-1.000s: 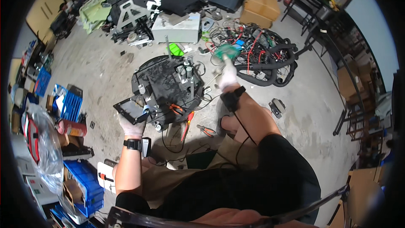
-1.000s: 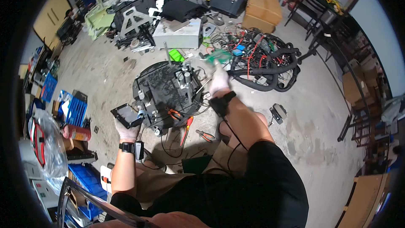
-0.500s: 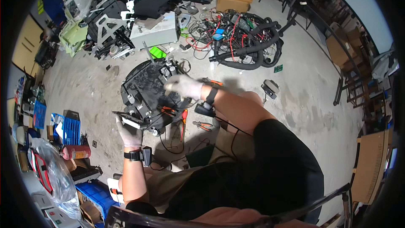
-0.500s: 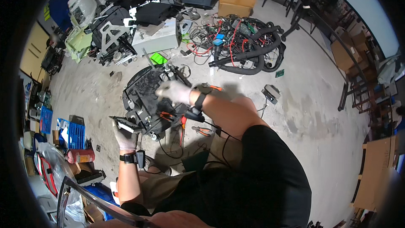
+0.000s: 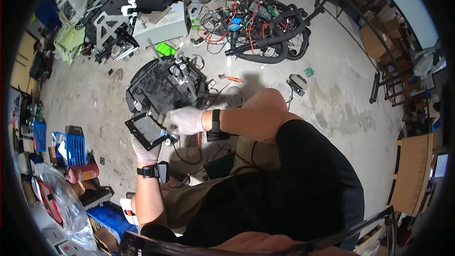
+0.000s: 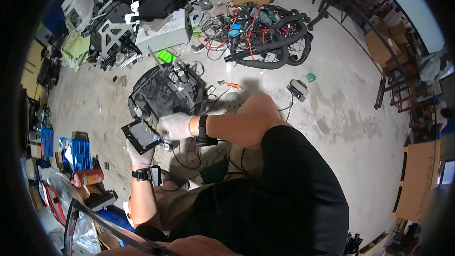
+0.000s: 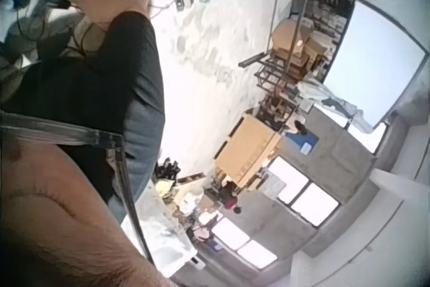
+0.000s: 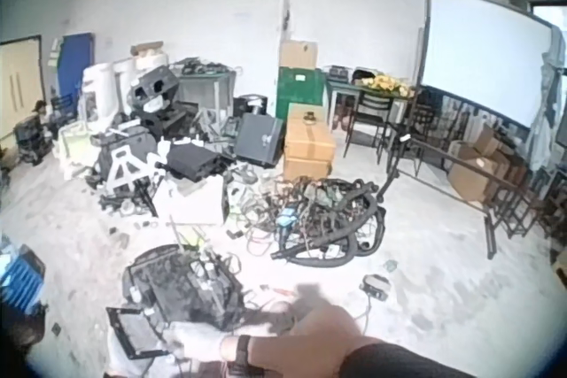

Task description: Unscrewing and inspecting a circuit board inside a robotic device.

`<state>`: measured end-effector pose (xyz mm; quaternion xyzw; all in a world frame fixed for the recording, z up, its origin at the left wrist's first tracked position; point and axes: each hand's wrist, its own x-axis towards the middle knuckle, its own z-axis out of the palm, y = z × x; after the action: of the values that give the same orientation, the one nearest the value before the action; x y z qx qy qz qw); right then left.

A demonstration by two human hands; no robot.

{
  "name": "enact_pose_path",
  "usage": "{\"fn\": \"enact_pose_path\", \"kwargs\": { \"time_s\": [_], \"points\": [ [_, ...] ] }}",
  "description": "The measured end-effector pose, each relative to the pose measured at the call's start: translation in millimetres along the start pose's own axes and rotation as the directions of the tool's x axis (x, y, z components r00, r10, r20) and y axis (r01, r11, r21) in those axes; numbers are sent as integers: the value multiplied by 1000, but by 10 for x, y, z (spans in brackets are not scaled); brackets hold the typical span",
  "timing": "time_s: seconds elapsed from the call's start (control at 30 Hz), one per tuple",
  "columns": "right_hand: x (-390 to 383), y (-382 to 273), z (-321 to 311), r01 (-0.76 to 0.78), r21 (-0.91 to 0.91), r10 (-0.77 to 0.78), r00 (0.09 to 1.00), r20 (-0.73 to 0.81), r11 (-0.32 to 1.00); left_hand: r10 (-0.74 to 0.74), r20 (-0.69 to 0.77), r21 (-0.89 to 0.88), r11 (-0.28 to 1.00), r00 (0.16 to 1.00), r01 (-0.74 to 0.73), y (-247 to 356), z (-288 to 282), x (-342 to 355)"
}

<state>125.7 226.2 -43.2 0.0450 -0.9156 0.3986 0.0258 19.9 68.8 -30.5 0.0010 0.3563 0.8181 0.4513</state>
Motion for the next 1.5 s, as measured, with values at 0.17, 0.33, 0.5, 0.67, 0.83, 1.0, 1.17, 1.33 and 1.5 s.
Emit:
{"fn": "enact_pose_path", "kwargs": {
  "time_s": [0.17, 0.33, 0.5, 0.67, 0.83, 1.0, 1.17, 1.33, 1.5],
  "points": [
    [103, 25, -260, -64, 252, 118, 972, -204, 966, -84, 30, -115, 990, 996, 86, 212, -179, -74],
    [28, 257, 61, -183, 581, 195, 980, 43, 793, -46, 387, -267, 950, 921, 159, 129, -139, -10],
    [56, -18, -172, -410, 509, 266, 904, 334, 756, -130, 102, -153, 978, 986, 144, 175, -213, -42],
    [92, 125, -440, -344, 939, 187, 924, 334, 23, -232, 95, -177, 953, 968, 246, 112, -404, 81],
    [188, 25, -344, -276, 802, 361, 929, 81, 530, -366, 288, -286, 849, 885, 444, 130, -265, -49],
    [179, 138, -183, -409, 759, 323, 906, 273, 506, -572, 396, -214, 704, 719, 677, 112, -385, -6],
    [40, 352, 29, -584, 652, 297, 810, 505, 484, -506, 143, 15, 860, 850, 510, 271, -284, -152],
    [-293, 162, 257, -662, 738, 301, 735, 607, 128, 278, -195, 430, 886, 941, -173, 888, -947, -74],
    [-241, 2613, 280, -503, 822, 423, 828, 368, 269, 288, -174, 201, 946, 942, -253, 1025, -909, -79]
  ]
}}
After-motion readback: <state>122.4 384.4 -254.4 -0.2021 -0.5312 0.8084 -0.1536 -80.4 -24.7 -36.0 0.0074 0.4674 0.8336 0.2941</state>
